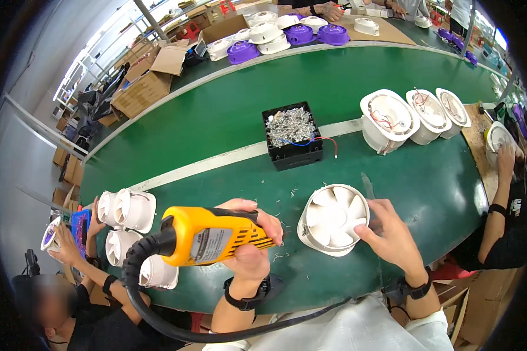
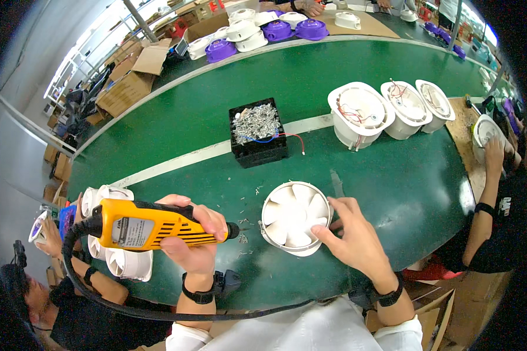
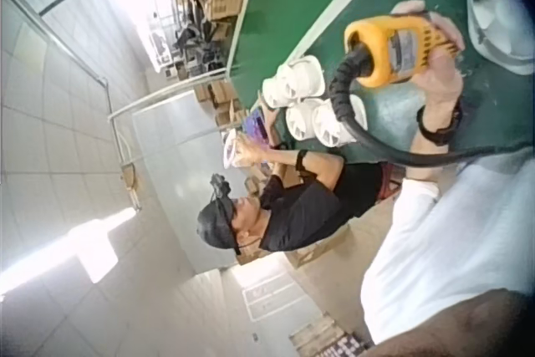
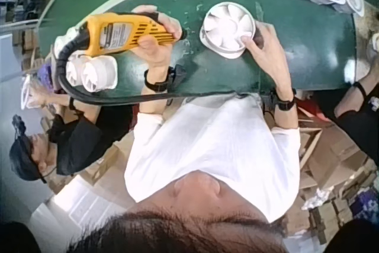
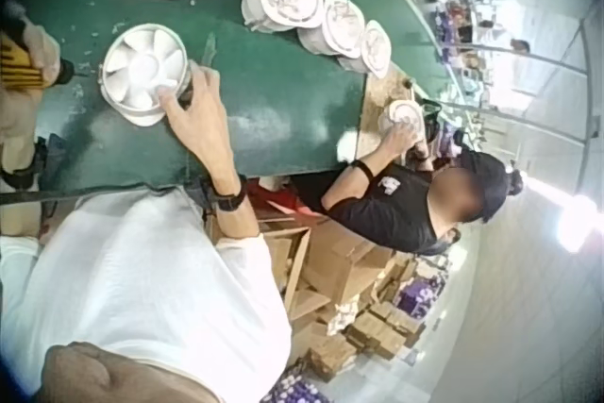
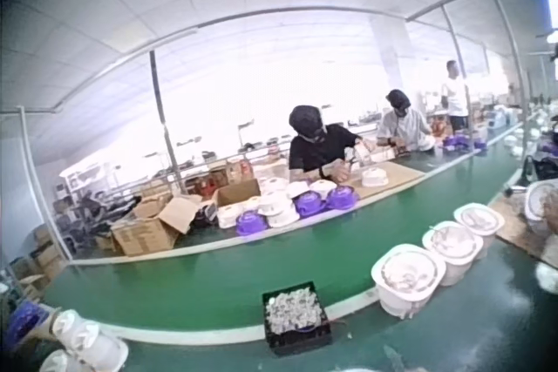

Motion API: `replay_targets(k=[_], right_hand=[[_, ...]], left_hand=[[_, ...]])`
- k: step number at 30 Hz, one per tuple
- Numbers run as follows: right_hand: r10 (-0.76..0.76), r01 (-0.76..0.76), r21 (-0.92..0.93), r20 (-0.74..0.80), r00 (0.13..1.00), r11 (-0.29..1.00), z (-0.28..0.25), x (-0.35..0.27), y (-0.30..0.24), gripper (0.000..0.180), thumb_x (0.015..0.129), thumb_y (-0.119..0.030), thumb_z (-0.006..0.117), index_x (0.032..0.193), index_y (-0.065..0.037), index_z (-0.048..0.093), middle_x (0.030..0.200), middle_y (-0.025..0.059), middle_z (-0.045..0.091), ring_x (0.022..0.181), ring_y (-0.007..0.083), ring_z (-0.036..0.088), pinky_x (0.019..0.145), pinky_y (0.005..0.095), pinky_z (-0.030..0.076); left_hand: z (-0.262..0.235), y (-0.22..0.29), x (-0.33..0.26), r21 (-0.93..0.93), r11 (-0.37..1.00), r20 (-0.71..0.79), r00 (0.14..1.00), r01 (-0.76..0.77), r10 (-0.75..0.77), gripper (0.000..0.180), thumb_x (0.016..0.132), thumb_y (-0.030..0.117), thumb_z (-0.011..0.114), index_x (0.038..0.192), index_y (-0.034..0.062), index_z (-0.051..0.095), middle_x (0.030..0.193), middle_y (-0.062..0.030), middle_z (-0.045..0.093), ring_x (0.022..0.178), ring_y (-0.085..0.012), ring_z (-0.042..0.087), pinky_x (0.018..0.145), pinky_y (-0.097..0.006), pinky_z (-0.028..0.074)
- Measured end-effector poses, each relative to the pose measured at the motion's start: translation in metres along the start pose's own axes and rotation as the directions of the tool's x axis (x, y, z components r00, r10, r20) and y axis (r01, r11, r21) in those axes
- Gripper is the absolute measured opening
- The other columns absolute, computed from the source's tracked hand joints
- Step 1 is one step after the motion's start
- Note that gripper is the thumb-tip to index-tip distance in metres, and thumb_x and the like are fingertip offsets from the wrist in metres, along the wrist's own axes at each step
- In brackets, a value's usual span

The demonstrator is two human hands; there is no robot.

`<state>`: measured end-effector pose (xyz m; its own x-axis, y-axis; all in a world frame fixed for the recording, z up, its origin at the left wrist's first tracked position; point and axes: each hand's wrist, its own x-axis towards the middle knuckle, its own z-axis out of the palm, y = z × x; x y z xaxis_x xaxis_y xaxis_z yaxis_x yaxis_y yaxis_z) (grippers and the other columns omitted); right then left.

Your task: The person uses a yellow power drill to fasten screws into white fan housings on a green assembly table. They repeatedly pick up fan units, align them, and drive screws into the casing while other workers perform similar tasks in the background.

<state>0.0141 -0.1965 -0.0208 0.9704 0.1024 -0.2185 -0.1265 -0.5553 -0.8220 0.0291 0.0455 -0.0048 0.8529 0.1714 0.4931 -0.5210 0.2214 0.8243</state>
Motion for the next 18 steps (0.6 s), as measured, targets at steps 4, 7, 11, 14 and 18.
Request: replay_targets(k=[4, 7, 11, 14, 18], right_hand=[[-0.091, 0.092, 0.04, -0.017, 0.996, 0.995, 0.0, 0.015, 0.018, 0.059, 0.082, -0.029, 0.067, 0.124, 0.008, 0.047, 0.121, 0.0181, 0.049, 0.082, 0.0215, 0.064, 0.066, 0.0306, 0.052], [0.111, -0.174, 0.292, 0.219, 0.969, 0.94, -0.008, 0.025, 0.018, 0.057, 0.082, -0.025, 0.068, 0.125, 0.007, 0.047, 0.115, 0.0164, 0.055, 0.08, 0.0172, 0.062, 0.065, 0.0284, 0.052], [0.023, -0.132, 0.349, 0.299, 0.954, 0.928, -0.015, 0.039, 0.028, 0.056, 0.082, -0.017, 0.07, 0.128, 0.004, 0.046, 0.098, 0.0105, 0.063, 0.077, 0.0135, 0.06, 0.064, 0.0264, 0.051], [0.041, -0.183, 0.384, 0.349, 0.936, 0.905, -0.016, 0.048, 0.02, 0.056, 0.081, -0.018, 0.07, 0.127, 0.004, 0.047, 0.096, 0.0103, 0.062, 0.075, 0.0124, 0.059, 0.062, 0.0251, 0.051], [0.111, -0.264, 0.381, 0.378, 0.919, 0.886, -0.016, 0.061, 0.009, 0.055, 0.081, -0.02, 0.071, 0.126, 0.003, 0.049, 0.095, 0.0083, 0.061, 0.073, 0.0111, 0.058, 0.063, 0.0241, 0.049]], left_hand=[[-0.003, 0.0, -0.002, -0.039, 0.998, -0.023, 0.999, -0.045, 0.044, 0.068, 0.083, 0.065, 0.051, 0.111, 0.0053, 0.035, 0.063, -0.008, 0.051, 0.047, -0.0186, 0.05, 0.044, -0.031, 0.043], [-0.009, 0.003, -0.002, -0.033, 0.996, -0.027, 0.996, -0.082, 0.081, 0.068, 0.084, 0.065, 0.05, 0.11, 0.0047, 0.034, 0.062, -0.0089, 0.051, 0.048, -0.0195, 0.05, 0.046, -0.032, 0.044], [-0.015, 0.007, -0.002, -0.01, 0.995, -0.028, 0.994, -0.104, 0.103, 0.068, 0.083, 0.065, 0.05, 0.109, 0.0048, 0.034, 0.063, -0.0088, 0.051, 0.05, -0.0192, 0.052, 0.049, -0.032, 0.045], [-0.021, 0.01, -0.003, 0.001, 0.996, -0.026, 0.995, -0.092, 0.092, 0.068, 0.083, 0.066, 0.049, 0.108, 0.0048, 0.034, 0.065, -0.0087, 0.052, 0.052, -0.0185, 0.053, 0.05, -0.032, 0.046], [-0.027, 0.011, -0.004, 0.012, 0.995, -0.042, 0.994, -0.097, 0.098, 0.068, 0.083, 0.065, 0.051, 0.108, 0.0046, 0.034, 0.066, -0.0088, 0.052, 0.053, -0.0188, 0.052, 0.05, -0.032, 0.046]])
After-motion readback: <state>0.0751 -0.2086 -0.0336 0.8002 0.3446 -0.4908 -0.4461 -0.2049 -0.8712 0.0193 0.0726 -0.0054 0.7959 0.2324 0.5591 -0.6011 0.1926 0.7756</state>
